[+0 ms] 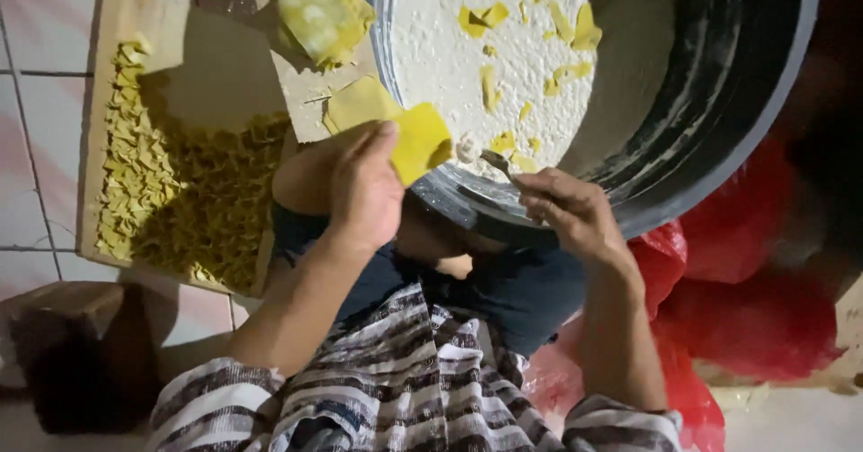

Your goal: The person scoops a white filling onto yellow dough squares using a fork, folds them into triangles, and places them on a wooden tray. The process is repeated continuously.

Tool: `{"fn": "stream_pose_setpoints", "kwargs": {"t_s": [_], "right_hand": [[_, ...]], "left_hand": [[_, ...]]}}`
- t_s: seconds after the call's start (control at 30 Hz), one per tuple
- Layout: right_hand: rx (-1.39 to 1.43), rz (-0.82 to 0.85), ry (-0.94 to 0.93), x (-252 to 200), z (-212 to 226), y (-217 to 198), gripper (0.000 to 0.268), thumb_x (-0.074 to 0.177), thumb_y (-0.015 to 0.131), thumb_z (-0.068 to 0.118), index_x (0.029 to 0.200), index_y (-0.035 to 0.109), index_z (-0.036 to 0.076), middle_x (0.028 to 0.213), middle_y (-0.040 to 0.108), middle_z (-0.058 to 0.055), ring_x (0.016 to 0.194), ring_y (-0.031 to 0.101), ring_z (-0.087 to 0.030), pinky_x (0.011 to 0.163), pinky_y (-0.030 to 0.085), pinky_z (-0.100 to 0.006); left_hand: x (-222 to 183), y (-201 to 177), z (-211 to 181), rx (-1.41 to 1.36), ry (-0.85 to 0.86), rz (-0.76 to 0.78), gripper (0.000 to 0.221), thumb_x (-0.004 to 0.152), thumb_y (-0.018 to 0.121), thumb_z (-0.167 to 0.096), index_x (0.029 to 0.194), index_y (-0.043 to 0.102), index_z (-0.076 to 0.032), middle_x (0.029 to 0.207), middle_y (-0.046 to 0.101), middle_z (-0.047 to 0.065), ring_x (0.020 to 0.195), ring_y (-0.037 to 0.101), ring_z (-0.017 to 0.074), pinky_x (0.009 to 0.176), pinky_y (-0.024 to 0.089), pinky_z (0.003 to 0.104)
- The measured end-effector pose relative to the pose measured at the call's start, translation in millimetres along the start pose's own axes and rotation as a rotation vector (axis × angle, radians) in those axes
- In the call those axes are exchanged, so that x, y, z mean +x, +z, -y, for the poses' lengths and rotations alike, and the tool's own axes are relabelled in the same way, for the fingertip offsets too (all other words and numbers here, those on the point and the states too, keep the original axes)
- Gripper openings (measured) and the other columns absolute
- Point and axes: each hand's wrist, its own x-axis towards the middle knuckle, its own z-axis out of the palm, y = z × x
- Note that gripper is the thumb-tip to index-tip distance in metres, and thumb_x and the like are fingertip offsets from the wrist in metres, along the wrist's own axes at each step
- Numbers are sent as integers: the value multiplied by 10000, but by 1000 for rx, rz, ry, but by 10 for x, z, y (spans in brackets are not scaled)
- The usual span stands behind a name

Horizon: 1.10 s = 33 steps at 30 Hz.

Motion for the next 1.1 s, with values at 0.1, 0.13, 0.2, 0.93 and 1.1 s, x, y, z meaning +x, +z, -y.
{"fn": "stream_pose_setpoints", "kwargs": {"t_s": [0.1, 0.13, 0.2, 0.93, 1.1], "right_hand": [[-47, -106, -157, -44, 69, 207, 391, 850, 751, -91, 1240, 727, -72, 880, 669, -186, 707, 653, -198, 602, 529, -308], [-52, -102, -167, -32, -55, 251, 391, 850, 751, -91, 1240, 727, -72, 880, 669, -186, 707, 653, -198, 602, 529, -308], [-294, -279, -256, -39, -316, 347, 398, 849, 817, -32, 1229, 784, 83, 872, 681, -119, 702, 616, -184, 633, 494, -328], [-30, -495, -131, -183, -93, 566, 306, 1059, 534, -3, 1351, 622, -32, 819, 692, -151, 503, 570, -137, 456, 463, -301], [-82, -398, -142, -226, 5, 726, 318, 1011, 529, -46, 1303, 653, -49, 784, 695, -158, 479, 574, -158, 419, 455, -310]], "left_hand": [[-137, 653, -151, -194, -53, -43, 237, 983, 706, -239, 1109, 694, -39, 1110, 720, 201, 1018, 705, 322, 981, 553, 492], [-175, 792, -242, -198, -44, -39, 237, 983, 706, -239, 1109, 694, -39, 1110, 720, 201, 1018, 705, 322, 981, 553, 492], [-268, 1056, -403, -213, -110, 13, 332, 1045, 590, -295, 1216, 615, -11, 1188, 667, 234, 1114, 667, 355, 1038, 495, 483], [-542, 1031, -446, -37, -141, 38, 357, 981, 677, -379, 1199, 695, -97, 1091, 648, 142, 1009, 635, 231, 965, 516, 418], [-438, 976, -429, -35, -106, 57, 358, 997, 647, -403, 1200, 673, -109, 1068, 622, 133, 998, 607, 216, 937, 519, 399]]}}
